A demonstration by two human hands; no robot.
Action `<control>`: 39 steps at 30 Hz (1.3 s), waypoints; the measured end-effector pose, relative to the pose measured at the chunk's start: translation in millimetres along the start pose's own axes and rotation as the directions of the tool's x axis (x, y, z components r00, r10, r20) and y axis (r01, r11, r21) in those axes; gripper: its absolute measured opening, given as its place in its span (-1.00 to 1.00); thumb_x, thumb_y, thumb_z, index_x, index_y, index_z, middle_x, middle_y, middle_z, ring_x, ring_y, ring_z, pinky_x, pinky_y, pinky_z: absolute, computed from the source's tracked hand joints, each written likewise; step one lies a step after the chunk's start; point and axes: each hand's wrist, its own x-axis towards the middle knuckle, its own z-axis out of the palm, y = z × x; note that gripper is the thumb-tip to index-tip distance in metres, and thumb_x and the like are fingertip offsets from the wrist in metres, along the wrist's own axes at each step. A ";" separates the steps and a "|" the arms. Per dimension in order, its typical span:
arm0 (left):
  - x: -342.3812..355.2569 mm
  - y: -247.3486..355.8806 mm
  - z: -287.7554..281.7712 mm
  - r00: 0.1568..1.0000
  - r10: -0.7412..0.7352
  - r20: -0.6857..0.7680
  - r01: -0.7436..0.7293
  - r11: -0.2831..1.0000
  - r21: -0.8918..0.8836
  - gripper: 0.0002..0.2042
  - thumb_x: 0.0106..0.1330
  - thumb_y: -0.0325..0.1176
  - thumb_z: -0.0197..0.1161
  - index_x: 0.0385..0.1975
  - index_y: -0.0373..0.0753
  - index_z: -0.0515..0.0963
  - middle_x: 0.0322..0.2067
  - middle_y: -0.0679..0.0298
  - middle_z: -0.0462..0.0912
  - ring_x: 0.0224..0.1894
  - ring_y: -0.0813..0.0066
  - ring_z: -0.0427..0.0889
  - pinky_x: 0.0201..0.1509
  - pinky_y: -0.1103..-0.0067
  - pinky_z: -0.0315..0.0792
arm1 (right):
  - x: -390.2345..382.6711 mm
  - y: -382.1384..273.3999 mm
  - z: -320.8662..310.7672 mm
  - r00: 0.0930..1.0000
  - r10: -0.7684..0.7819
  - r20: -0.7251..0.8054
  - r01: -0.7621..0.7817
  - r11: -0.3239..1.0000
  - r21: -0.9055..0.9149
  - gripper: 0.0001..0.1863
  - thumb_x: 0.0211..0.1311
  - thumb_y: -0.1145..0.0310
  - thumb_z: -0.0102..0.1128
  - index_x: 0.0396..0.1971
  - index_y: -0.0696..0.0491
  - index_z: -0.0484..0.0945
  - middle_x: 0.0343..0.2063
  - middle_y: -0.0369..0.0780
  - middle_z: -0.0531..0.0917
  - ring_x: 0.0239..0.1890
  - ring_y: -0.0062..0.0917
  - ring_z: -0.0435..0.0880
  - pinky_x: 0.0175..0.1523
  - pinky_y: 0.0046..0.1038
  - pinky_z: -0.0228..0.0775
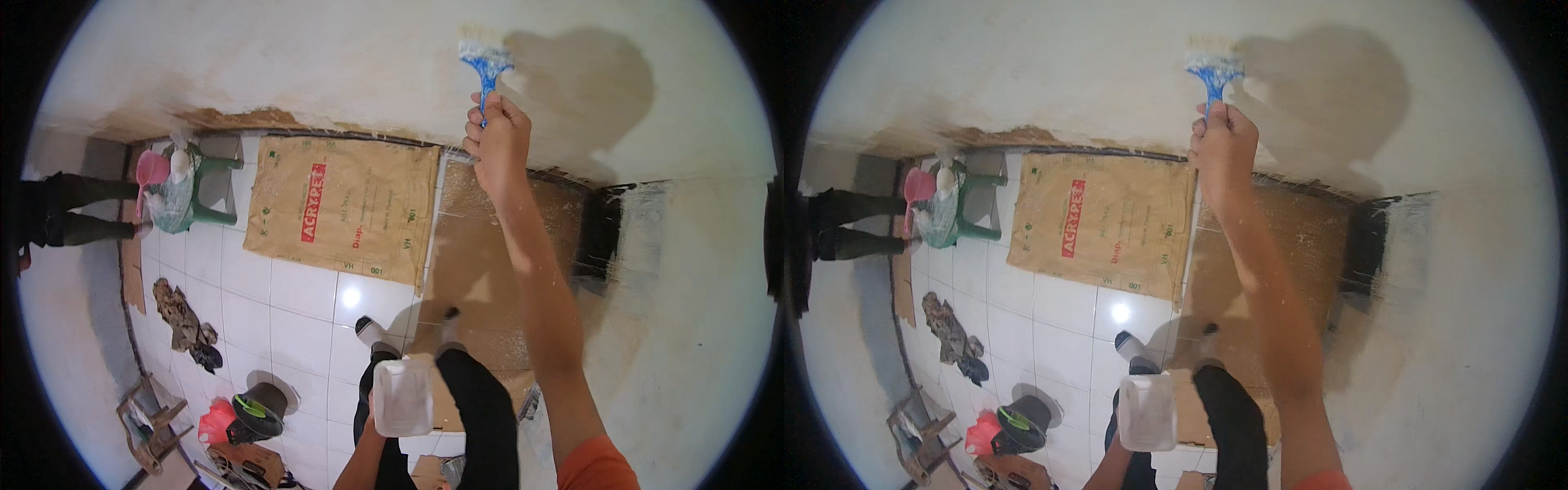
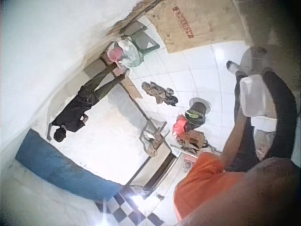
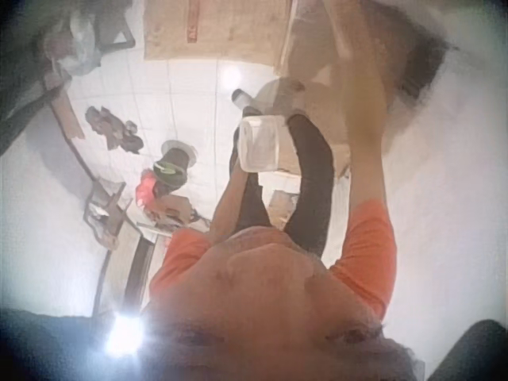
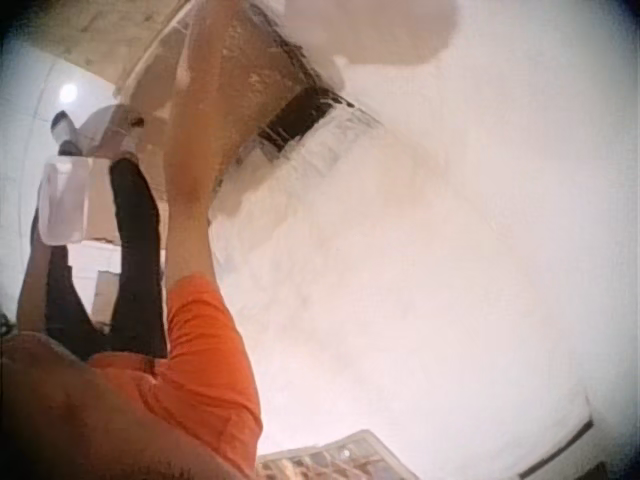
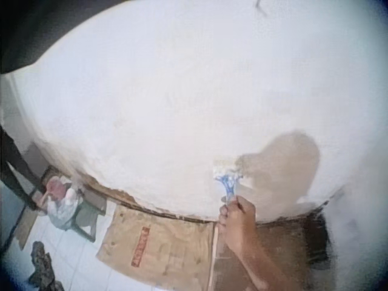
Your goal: The person paints a wall using a brush, repeatedly dipping the brush into a plastic container of white paint and applying it to the wall surface in a series of strokes.
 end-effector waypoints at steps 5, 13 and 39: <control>9.8 -27.3 22.7 0.993 0.052 -0.104 -0.043 0.995 0.090 -0.22 0.22 0.24 0.01 0.33 -0.18 0.21 0.25 0.10 0.34 0.22 0.08 0.41 0.27 0.12 0.32 | 9.9 -16.5 -23.6 0.905 -0.420 0.072 0.417 0.907 0.051 -0.76 0.47 0.26 -0.11 -0.31 0.10 0.43 -0.62 -0.37 0.39 -0.71 -0.75 0.17 -0.64 -0.65 -0.06; 47.7 -78.1 12.3 0.985 0.167 -0.041 -0.161 0.980 0.114 -0.22 0.13 0.23 0.15 0.28 -0.17 0.30 0.15 0.11 0.47 0.14 0.14 0.52 0.17 0.10 0.43 | 127.2 155.5 -134.1 0.904 -0.426 -0.030 0.382 0.837 -0.392 -0.71 0.40 0.31 -0.10 -0.47 0.17 0.47 -0.69 -0.32 0.41 -0.64 -0.58 0.39 -0.43 -0.52 0.30; 63.1 -89.6 28.9 0.978 0.205 0.035 -0.207 0.975 0.076 -0.24 0.12 0.21 0.15 0.26 -0.17 0.33 0.14 0.13 0.48 0.12 0.12 0.53 0.17 0.10 0.43 | 83.4 102.5 -122.6 0.993 -0.059 0.106 0.087 0.956 -0.280 -0.71 0.48 0.17 -0.12 -0.36 0.08 0.38 -0.66 -0.40 0.35 -0.72 -0.72 0.22 -0.69 -0.62 0.00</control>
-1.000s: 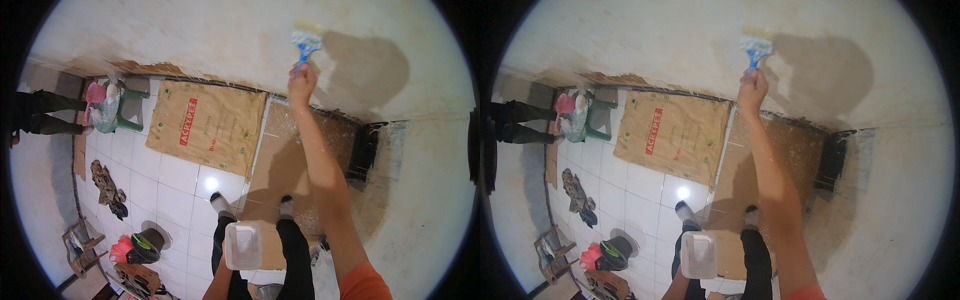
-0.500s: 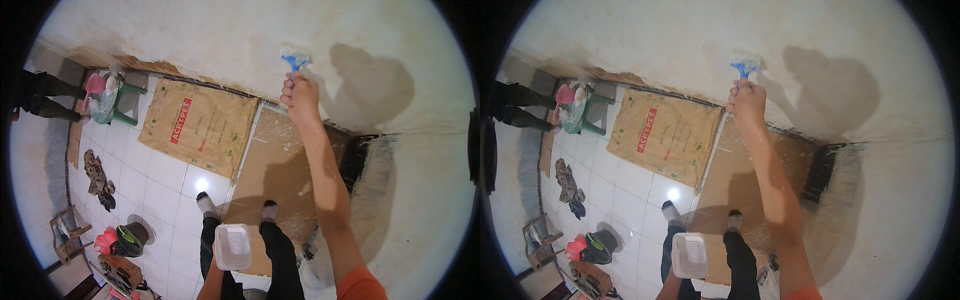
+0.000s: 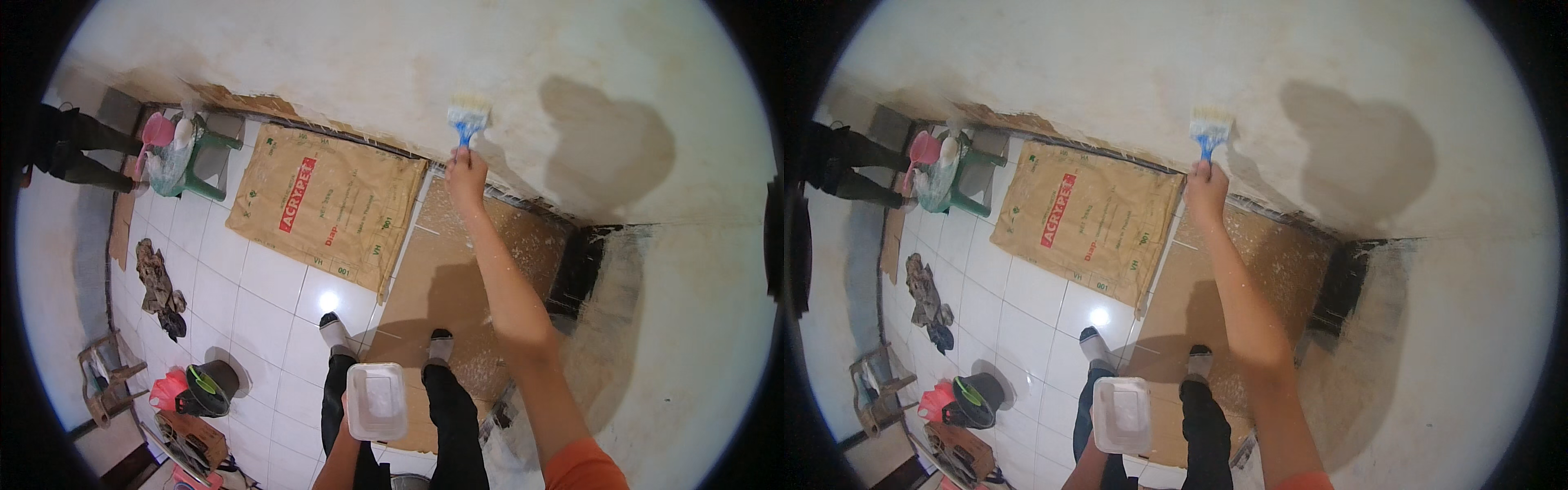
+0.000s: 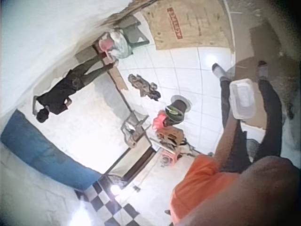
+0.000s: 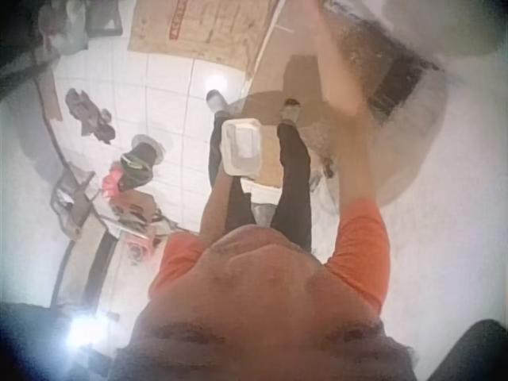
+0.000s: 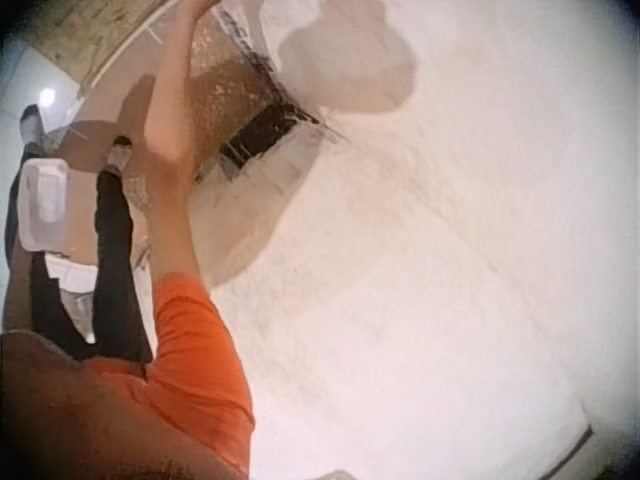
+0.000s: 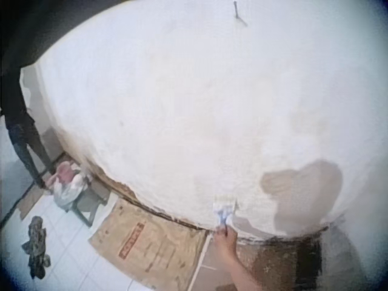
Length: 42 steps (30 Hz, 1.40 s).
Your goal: The person paints a wall using a brush, repeatedly dipping the brush into a plastic container of white paint and applying it to the wall surface in a series of strokes.
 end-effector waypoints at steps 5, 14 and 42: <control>-8.4 6.0 28.4 0.999 -0.024 0.046 0.030 0.993 -0.118 -0.40 0.22 0.02 0.15 0.16 -0.29 0.41 0.01 0.07 0.57 -0.01 0.13 0.62 0.04 0.18 0.54 | 4.0 -27.0 15.5 0.959 0.280 0.034 -0.281 0.938 0.203 -0.73 0.46 0.27 -0.12 -0.39 0.14 0.36 -0.63 -0.36 0.35 -0.72 -0.70 0.20 -0.69 -0.63 -0.05; -14.1 12.3 15.9 1.000 -0.008 0.013 0.009 0.997 -0.081 -0.35 0.18 0.08 0.14 0.17 -0.28 0.40 0.03 0.06 0.56 0.01 0.11 0.60 0.07 0.14 0.52 | -87.9 -226.8 76.9 0.971 -0.205 0.124 0.146 0.918 0.369 -0.81 0.47 0.36 -0.16 -0.24 0.18 0.35 -0.58 -0.35 0.34 -0.69 -0.75 0.11 -0.64 -0.62 -0.10; -29.1 20.3 -53.3 0.984 0.112 -0.139 -0.080 0.974 0.213 -0.35 0.27 0.13 0.03 0.22 -0.22 0.36 0.09 0.10 0.51 0.12 0.11 0.51 0.19 0.13 0.42 | -52.5 -216.1 53.5 0.958 -0.286 -0.001 0.277 0.927 0.254 -0.75 0.49 0.23 -0.13 -0.24 0.12 0.39 -0.63 -0.36 0.34 -0.72 -0.76 0.16 -0.66 -0.63 -0.04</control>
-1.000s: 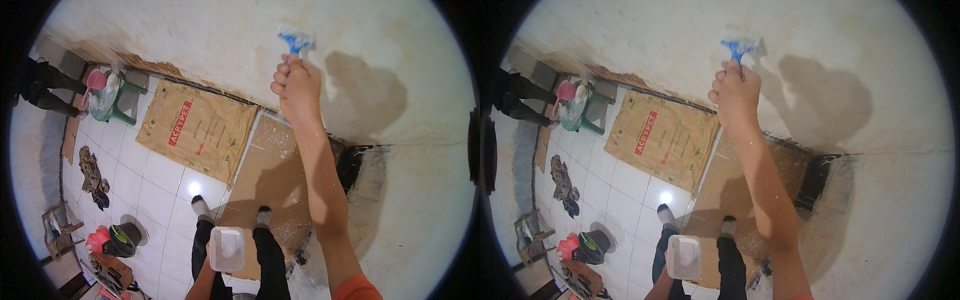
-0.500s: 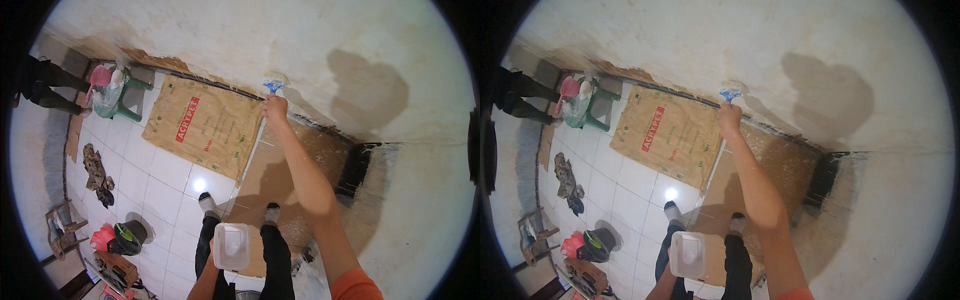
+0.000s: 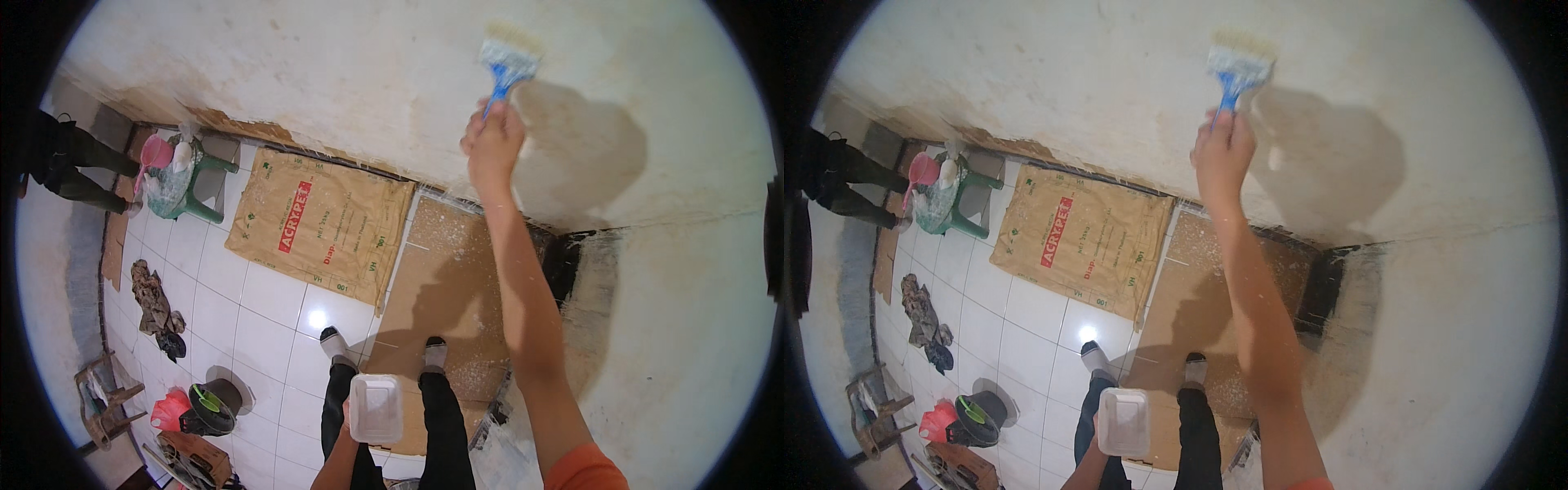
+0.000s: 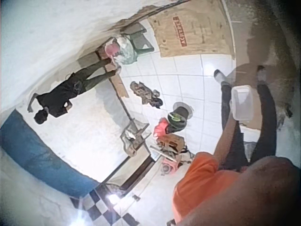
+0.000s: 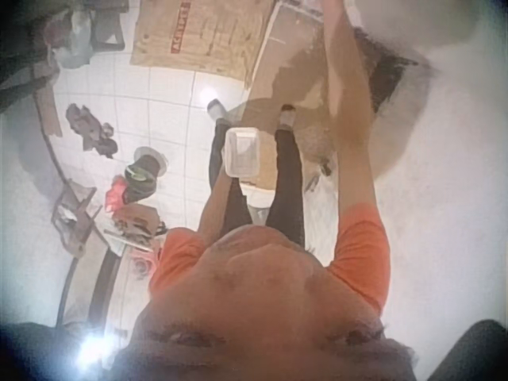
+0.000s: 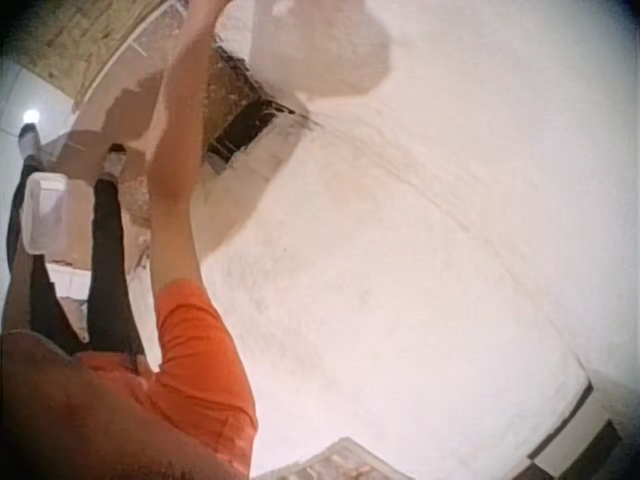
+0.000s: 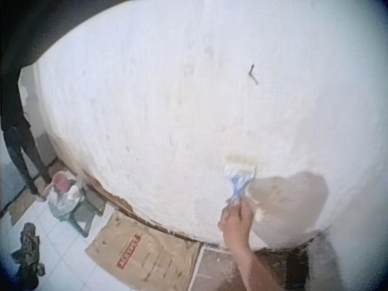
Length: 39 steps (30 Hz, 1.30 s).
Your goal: The person paints a wall using a brush, repeatedly dipping the brush into a plastic container of white paint and applying it to the wall surface in a series of strokes.
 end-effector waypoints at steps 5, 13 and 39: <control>14.5 -2.0 -18.5 0.998 -0.028 0.053 0.031 0.998 -0.051 -0.34 0.25 0.16 0.05 0.22 -0.21 0.37 0.08 0.10 0.52 0.10 0.10 0.52 0.16 0.12 0.43 | -8.6 122.2 -78.9 0.941 0.334 -0.047 -0.337 0.925 -0.177 -0.74 0.47 0.19 -0.10 -0.28 0.09 0.40 -0.65 -0.37 0.35 -0.74 -0.74 0.21 -0.70 -0.62 0.00; 14.5 -2.8 -35.2 0.997 -0.063 0.048 0.066 0.995 -0.074 -0.34 0.24 0.15 0.06 0.22 -0.21 0.36 0.08 0.10 0.51 0.09 0.11 0.53 0.15 0.11 0.44 | -9.9 -13.7 -57.9 0.882 0.465 -0.078 -0.465 0.885 0.010 -0.81 0.44 0.32 -0.09 -0.27 0.13 0.40 -0.60 -0.37 0.32 -0.70 -0.75 0.18 -0.70 -0.67 -0.09; 11.3 -36.1 2.4 0.989 -0.135 0.058 0.142 0.981 -0.129 -0.31 0.21 0.15 0.08 0.25 -0.19 0.33 0.14 0.11 0.47 0.11 0.11 0.52 0.15 0.11 0.44 | -7.3 13.2 -105.3 0.851 0.498 -0.170 -0.461 0.861 0.214 -0.73 0.49 0.24 -0.15 -0.34 0.12 0.37 -0.65 -0.39 0.31 -0.74 -0.75 0.13 -0.70 -0.62 -0.13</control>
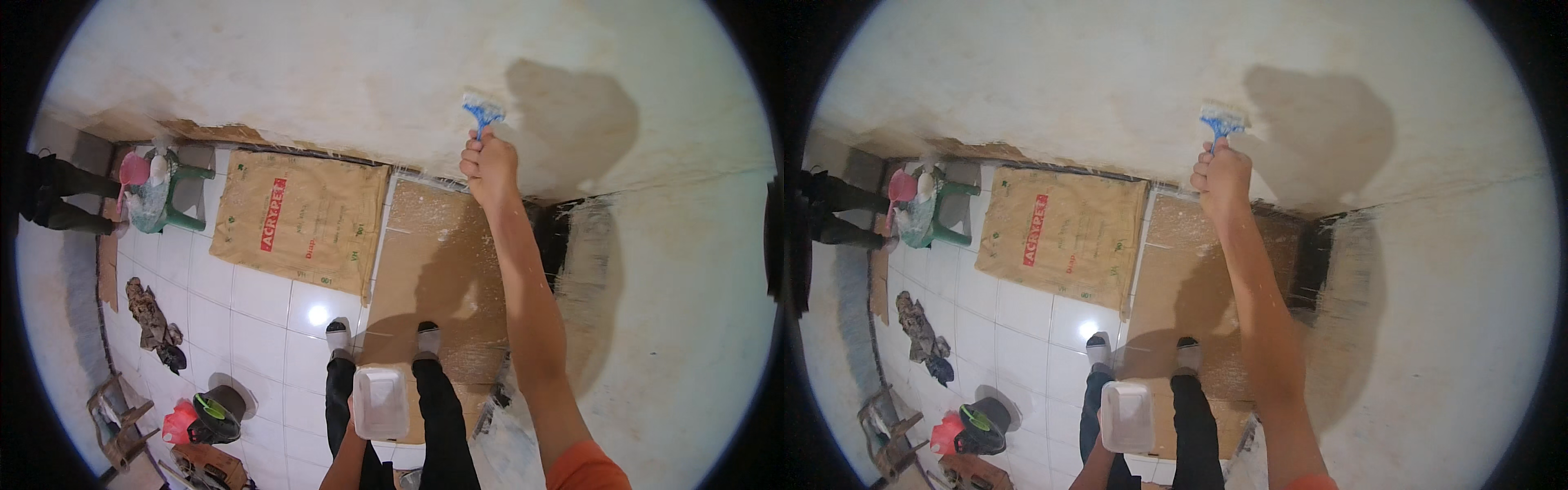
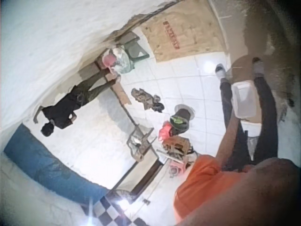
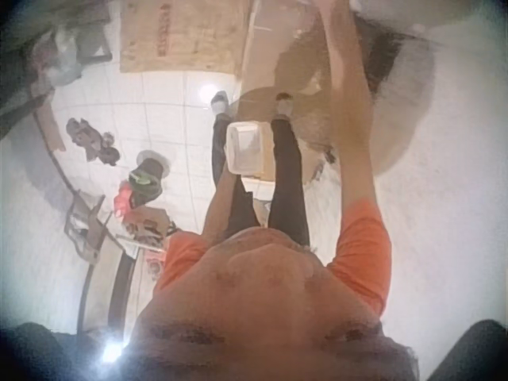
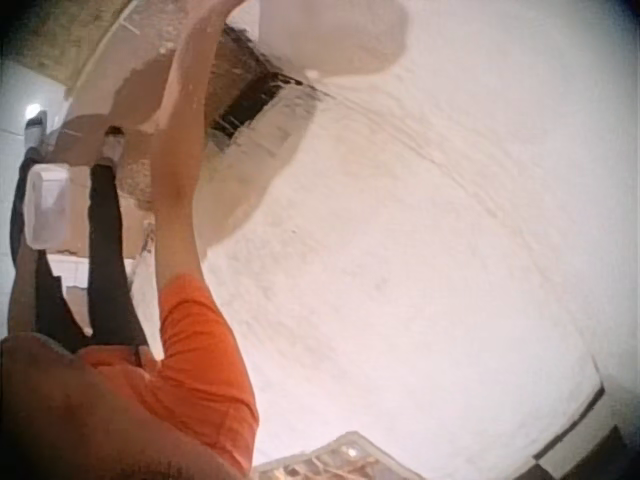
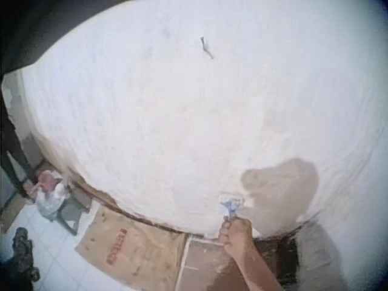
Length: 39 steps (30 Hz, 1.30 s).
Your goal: The person paints a wall using a brush, repeatedly dipping the brush into a plastic container of white paint and applying it to the wall surface in a series of strokes.
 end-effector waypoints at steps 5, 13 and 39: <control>3.1 -4.9 34.4 0.994 -0.094 0.050 0.097 0.993 -0.062 -0.33 0.21 0.16 0.09 0.24 -0.17 0.35 0.12 0.12 0.49 0.09 0.11 0.54 0.14 0.11 0.46 | -71.2 -47.9 27.1 0.925 -0.372 0.076 0.377 0.925 -0.051 -0.72 0.49 0.19 -0.15 -0.31 0.10 0.37 -0.66 -0.40 0.31 -0.74 -0.78 0.14 -0.68 -0.62 -0.12; -1.4 3.0 64.8 0.993 -0.104 0.057 0.104 0.995 0.001 -0.34 0.24 0.15 0.06 0.24 -0.18 0.35 0.12 0.14 0.49 0.11 0.14 0.52 0.17 0.15 0.44 | 47.3 46.0 -55.8 0.925 -0.370 0.087 0.379 0.874 -0.305 -0.64 0.48 0.10 -0.16 -0.41 0.05 0.39 -0.72 -0.40 0.31 -0.77 -0.73 0.21 -0.69 -0.62 -0.01; 53.9 37.7 389.8 0.978 0.130 0.164 -0.151 0.981 0.125 -0.51 0.39 -0.02 -0.04 0.13 -0.27 0.40 -0.06 0.09 0.56 -0.07 0.22 0.61 -0.02 0.30 0.56 | -287.8 -103.5 -65.0 0.943 -0.117 0.311 0.321 0.083 -0.943 -0.72 0.15 0.55 0.15 -0.10 0.12 0.60 -0.52 -0.15 0.61 -0.53 -0.47 0.58 -0.40 -0.46 0.40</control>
